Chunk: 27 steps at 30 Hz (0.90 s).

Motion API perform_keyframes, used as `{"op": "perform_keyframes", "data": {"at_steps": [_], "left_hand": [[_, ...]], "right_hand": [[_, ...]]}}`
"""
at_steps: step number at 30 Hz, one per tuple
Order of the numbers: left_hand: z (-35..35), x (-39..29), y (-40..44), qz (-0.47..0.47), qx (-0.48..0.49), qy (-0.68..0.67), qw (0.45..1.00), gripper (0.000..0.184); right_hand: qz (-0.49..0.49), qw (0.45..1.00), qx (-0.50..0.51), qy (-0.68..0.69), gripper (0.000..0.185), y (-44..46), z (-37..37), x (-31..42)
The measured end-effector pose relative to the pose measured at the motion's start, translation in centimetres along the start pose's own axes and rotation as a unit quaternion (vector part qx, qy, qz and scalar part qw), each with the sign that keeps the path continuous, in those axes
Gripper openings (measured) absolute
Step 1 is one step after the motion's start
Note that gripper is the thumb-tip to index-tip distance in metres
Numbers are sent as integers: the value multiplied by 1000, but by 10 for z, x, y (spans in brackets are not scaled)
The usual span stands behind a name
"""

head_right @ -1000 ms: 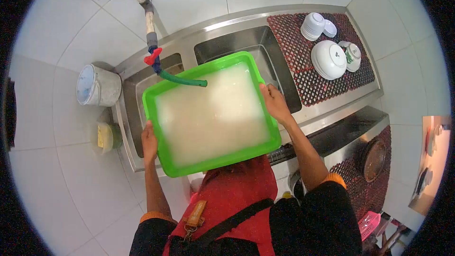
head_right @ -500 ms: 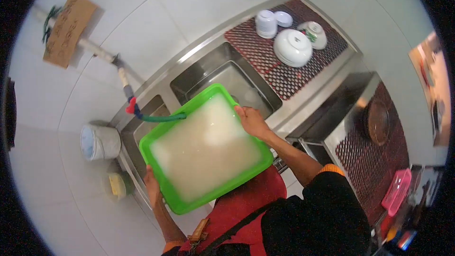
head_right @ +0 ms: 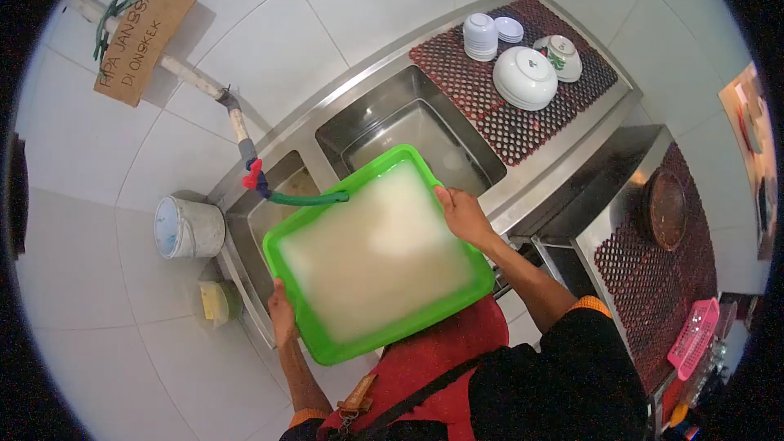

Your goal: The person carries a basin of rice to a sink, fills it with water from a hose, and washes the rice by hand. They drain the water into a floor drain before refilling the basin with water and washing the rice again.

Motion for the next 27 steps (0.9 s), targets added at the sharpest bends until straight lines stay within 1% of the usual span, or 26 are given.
{"op": "perform_keyframes", "data": {"at_steps": [2, 4, 6, 7, 8, 9, 10, 11, 12, 13, 14, 15, 16, 17, 18, 19, 20, 21, 22, 23, 25, 26, 27], "left_hand": [[3, -6, -5, -5, -13, -3, 1000, 51], [1, -11, -13, -19, -27, -1, 999, 52], [-2, -12, -12, -28, 7, 93, 995, 55], [-12, -7, -6, -33, 5, 92, 995, 55], [-25, 4, 4, -43, 12, 248, 968, 54], [-26, 7, 14, -45, 29, 397, 916, 55], [-21, -31, 19, 154, -72, 506, 845, 51], [-1, -69, 2, 350, -170, 572, 723, 50], [18, -94, 10, 318, -112, 453, 825, 45], [43, -120, 19, 273, -47, 328, 903, 41], [68, -137, 26, 283, -24, 327, 901, 41], [88, -136, 42, 190, 40, 170, 966, 35], [116, -128, 55, 83, 112, 13, 990, 30], [129, -129, 71, 106, 157, -3, 982, 27], [140, -126, 82, 127, 204, -19, 970, 23], [147, -127, 80, 118, 194, -48, 973, 22], [149, -133, 77, 105, 181, -74, 975, 20], [149, -137, 72, 103, 169, -78, 977, 21], [149, -139, 72, 102, 151, -79, 980, 23], [155, -134, 82, 102, 172, -67, 978, 23], [164, -127, 99, 41, 239, -133, 961, 28], [165, -127, 103, 39, 242, -123, 962, 28], [167, -135, 101, 56, 235, -118, 963, 30]], "right_hand": [[-2, 1000, 12, -15, 50, 3, 2, -5], [17, 999, 16, 22, 49, -4, 2, -6], [4, 999, 14, 37, 48, -5, 3, -8], [-7, 999, 4, 53, 47, -6, 1, -9], [-3, 999, 5, 49, 47, -7, 2, -10], [-6, 997, 27, 76, 46, -7, 6, -6], [-4, 994, 38, 103, 45, -10, 5, -4], [-12, 996, 39, 81, 44, -15, -1, 11], [-45, 996, 21, 72, 43, -12, 0, 5], [-26, 995, 41, 84, 42, -13, 1, 8], [-31, 996, 40, 78, 40, -11, 3, 3], [-39, 987, 72, 137, 37, -14, 7, 12], [-49, 975, 95, 194, 35, -17, 7, 20], [-65, 977, 103, 178, 31, -7, 22, -7], [-86, 973, 98, 191, 29, -10, 18, 1], [-64, 986, 81, 133, 32, -9, 15, -3], [-30, 995, 59, 80, 39, -6, 16, -13], [-19, 998, 47, 46, 46, -11, 6, -5], [-18, 998, 58, 9, 48, -18, -2, 8], [-4, 999, 40, 19, 48, -15, -5, -1], [-10, 998, 37, 55, 49, -11, 6, -5], [-44, 996, 10, 77, 53, -10, 5, -3], [-41, 996, 8, 85, 53, -12, 6, -3]]}}
Point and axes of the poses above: each hand's wrist, its own y-axis towards the middle knuckle, its own z-axis out of the palm, x = y × z, the point moved 9 cm from there along y, towards the middle knuckle
